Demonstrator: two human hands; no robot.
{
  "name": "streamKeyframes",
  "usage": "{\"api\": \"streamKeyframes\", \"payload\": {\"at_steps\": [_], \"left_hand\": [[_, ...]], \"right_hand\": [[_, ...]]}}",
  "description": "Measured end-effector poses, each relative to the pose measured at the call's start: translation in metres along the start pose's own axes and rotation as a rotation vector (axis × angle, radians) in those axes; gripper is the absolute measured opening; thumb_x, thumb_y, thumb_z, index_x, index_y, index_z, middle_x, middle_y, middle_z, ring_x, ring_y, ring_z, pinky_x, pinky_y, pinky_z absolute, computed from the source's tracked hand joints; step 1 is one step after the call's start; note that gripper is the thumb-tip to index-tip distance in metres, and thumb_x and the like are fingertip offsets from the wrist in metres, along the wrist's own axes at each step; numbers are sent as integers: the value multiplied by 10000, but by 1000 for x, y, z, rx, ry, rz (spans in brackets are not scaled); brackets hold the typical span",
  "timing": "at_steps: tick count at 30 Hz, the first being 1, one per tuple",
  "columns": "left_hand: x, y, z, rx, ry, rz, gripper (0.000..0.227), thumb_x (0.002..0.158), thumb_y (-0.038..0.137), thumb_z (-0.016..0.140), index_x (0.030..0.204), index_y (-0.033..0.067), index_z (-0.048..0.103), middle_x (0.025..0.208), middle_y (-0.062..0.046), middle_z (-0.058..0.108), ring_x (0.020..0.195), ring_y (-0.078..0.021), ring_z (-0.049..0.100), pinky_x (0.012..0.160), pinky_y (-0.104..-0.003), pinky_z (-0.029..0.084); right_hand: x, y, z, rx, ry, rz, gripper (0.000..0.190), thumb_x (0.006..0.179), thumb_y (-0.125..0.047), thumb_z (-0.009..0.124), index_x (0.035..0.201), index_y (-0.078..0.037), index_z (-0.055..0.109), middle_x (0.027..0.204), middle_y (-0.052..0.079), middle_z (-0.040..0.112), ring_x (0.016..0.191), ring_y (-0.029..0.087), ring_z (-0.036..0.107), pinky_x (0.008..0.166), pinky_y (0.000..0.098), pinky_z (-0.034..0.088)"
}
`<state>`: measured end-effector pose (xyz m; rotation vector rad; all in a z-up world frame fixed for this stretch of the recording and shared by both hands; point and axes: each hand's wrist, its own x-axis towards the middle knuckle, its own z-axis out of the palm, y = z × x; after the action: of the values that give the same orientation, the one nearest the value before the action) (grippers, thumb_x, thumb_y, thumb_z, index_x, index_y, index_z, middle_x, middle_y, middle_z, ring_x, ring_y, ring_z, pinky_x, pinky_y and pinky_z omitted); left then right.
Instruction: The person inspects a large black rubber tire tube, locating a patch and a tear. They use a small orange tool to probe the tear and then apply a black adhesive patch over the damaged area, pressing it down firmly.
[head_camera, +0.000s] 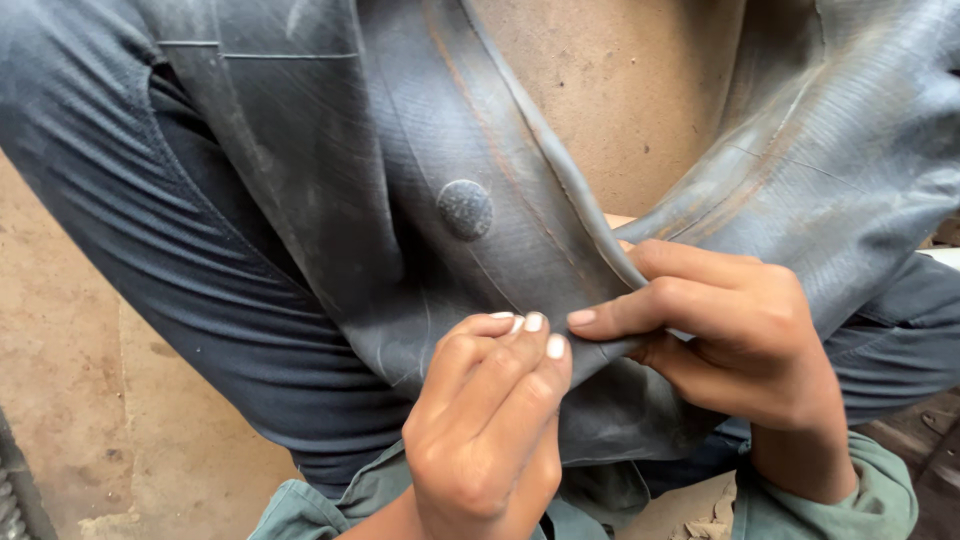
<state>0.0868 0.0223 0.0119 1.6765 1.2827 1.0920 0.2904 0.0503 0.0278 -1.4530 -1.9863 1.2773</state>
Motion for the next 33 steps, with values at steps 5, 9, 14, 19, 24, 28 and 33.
{"api": "streamKeyframes", "payload": {"at_steps": [5, 9, 14, 19, 24, 28, 33], "left_hand": [[0, -4, 0, -31, -8, 7, 274, 720, -97, 737, 989, -75, 693, 994, -183, 704, 906, -290, 692, 956, -401, 601], [-3, -12, 2, -77, -20, 60, 321, 587, -63, 705, 905, -105, 680, 894, -217, 691, 803, -312, 679, 868, -427, 597], [-6, -16, 2, -159, -31, -18, 227, 724, -88, 747, 940, -44, 691, 918, -144, 694, 878, -264, 706, 934, -379, 622], [-7, -21, -1, -290, -84, -154, 162, 802, -97, 771, 840, 11, 657, 897, -78, 713, 875, -218, 713, 862, -312, 625], [-8, -28, -3, -394, -127, -226, 198, 796, -87, 788, 795, 26, 626, 909, -75, 723, 920, -214, 736, 833, -293, 598], [-9, -33, -5, -489, -165, -307, 212, 776, -94, 794, 776, 33, 624, 918, -74, 744, 946, -208, 750, 804, -280, 574], [-11, -42, -3, -622, -180, -371, 216, 753, -107, 801, 806, 25, 638, 925, -78, 740, 973, -201, 741, 893, -309, 596]], "right_hand": [[1, 4, 13, 74, 119, 3, 341, 611, 131, 701, 907, -36, 730, 925, 101, 744, 728, 150, 738, 624, 229, 536], [-5, 17, 18, 202, 128, -9, 279, 666, 132, 737, 886, -40, 730, 946, 133, 751, 744, 144, 739, 633, 217, 523], [-11, 33, 25, 386, 152, -52, 201, 759, 96, 804, 871, -32, 696, 1071, 220, 745, 894, 202, 777, 751, 247, 586], [-15, 49, 31, 588, 153, -55, 170, 761, 87, 812, 820, -18, 692, 1082, 264, 742, 850, 209, 776, 713, 247, 589], [-20, 62, 36, 738, 144, -10, 225, 729, 45, 856, 705, -35, 647, 878, 193, 747, 666, 140, 699, 587, 223, 518], [-21, 67, 37, 784, 126, -39, 257, 749, 32, 860, 677, -55, 629, 774, 126, 716, 621, 129, 663, 563, 232, 474], [-18, 67, 38, 813, 125, -48, 249, 754, 24, 860, 679, -54, 636, 754, 117, 710, 631, 140, 660, 577, 232, 472]]}}
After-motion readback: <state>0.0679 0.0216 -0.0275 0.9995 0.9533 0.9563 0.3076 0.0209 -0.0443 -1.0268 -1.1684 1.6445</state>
